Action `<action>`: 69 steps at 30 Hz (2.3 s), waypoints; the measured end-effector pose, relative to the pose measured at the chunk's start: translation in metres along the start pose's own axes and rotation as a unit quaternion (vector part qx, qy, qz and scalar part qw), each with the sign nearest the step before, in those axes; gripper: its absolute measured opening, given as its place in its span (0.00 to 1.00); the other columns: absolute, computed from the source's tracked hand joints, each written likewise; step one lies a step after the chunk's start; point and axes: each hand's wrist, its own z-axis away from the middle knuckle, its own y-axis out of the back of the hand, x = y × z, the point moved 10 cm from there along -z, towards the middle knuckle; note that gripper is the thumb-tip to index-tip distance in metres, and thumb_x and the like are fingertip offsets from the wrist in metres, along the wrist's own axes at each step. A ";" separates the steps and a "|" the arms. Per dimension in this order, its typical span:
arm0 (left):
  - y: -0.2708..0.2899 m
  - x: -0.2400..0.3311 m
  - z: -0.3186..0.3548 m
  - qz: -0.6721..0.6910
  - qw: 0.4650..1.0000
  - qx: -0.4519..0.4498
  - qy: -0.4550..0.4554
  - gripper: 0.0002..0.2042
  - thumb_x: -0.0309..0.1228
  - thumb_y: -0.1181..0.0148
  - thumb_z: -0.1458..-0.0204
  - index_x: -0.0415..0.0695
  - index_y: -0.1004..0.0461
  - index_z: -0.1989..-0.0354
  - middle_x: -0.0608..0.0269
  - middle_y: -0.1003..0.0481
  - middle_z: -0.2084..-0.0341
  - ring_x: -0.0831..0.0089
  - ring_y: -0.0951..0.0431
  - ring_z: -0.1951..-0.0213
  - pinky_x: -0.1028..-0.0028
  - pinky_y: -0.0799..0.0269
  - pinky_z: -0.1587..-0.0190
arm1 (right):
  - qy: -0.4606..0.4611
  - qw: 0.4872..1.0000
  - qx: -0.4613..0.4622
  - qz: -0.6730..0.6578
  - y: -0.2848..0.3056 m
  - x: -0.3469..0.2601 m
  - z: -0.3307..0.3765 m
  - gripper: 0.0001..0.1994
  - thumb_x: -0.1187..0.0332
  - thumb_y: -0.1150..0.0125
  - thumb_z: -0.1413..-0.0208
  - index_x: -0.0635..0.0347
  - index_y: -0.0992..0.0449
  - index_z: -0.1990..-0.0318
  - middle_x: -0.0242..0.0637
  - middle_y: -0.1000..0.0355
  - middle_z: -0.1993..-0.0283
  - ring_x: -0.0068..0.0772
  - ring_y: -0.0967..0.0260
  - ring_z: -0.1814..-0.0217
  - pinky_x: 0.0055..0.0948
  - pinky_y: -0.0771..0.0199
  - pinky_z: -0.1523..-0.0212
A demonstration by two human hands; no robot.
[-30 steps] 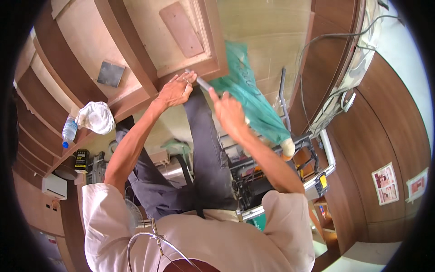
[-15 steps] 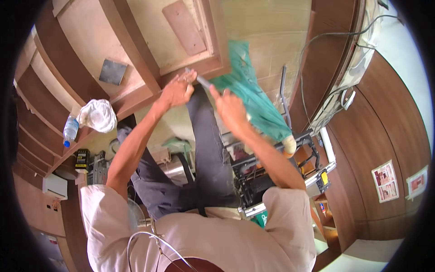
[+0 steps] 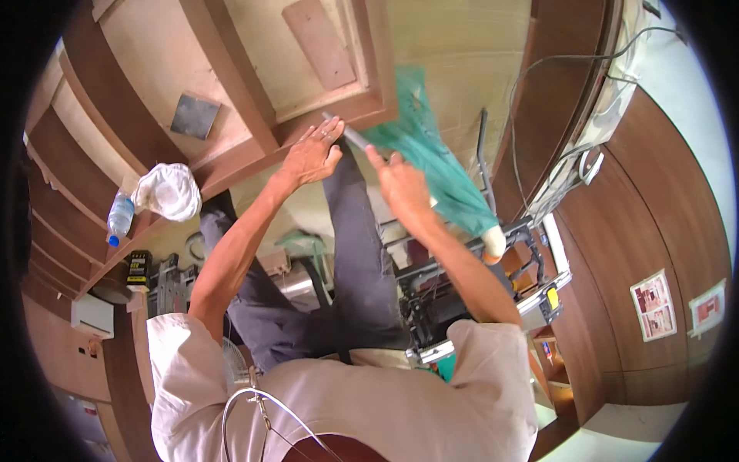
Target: The person uses a chisel to scrape and smooth the edges of a wooden cabinet frame. They then wipe the surface with a white cloth and a water bottle. The person continues to scrape and clean the wooden structure, occasionally interacting with a colleague who is also working in the room.
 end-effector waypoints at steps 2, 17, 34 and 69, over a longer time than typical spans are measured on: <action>0.010 0.008 -0.010 0.028 0.999 0.038 -0.016 0.30 0.44 0.64 0.40 0.40 0.38 0.32 0.51 0.41 0.31 0.57 0.46 0.28 0.56 0.53 0.27 | -0.024 0.999 -0.006 -0.031 0.008 0.014 -0.009 0.27 0.75 0.49 0.44 0.48 0.31 0.35 0.55 0.29 0.67 0.52 0.24 0.74 0.46 0.24 0.76; 0.009 -0.025 0.016 -0.013 1.000 -0.023 0.002 0.29 0.44 0.65 0.39 0.43 0.38 0.32 0.55 0.40 0.31 0.59 0.45 0.28 0.55 0.55 0.26 | -0.024 0.999 -0.022 0.011 0.003 -0.041 -0.004 0.27 0.75 0.51 0.43 0.49 0.33 0.34 0.54 0.28 0.67 0.50 0.23 0.73 0.44 0.22 0.73; 0.016 0.004 0.002 -0.042 0.984 0.168 -0.031 0.24 0.30 0.47 0.46 0.37 0.33 0.39 0.47 0.30 0.41 0.53 0.30 0.38 0.60 0.37 0.34 | -0.181 0.978 0.079 -0.070 0.060 0.027 0.021 0.27 0.70 0.49 0.37 0.35 0.37 0.31 0.54 0.27 0.62 0.61 0.27 0.62 0.53 0.28 0.60; 0.024 0.025 -0.046 0.050 0.969 0.236 0.052 0.08 0.34 0.37 0.47 0.44 0.23 0.65 0.54 0.23 0.63 0.53 0.25 0.56 0.58 0.29 0.55 | -0.285 0.853 0.125 -0.419 -0.036 0.054 0.108 0.26 0.71 0.52 0.34 0.39 0.39 0.30 0.52 0.27 0.45 0.58 0.29 0.46 0.46 0.30 0.48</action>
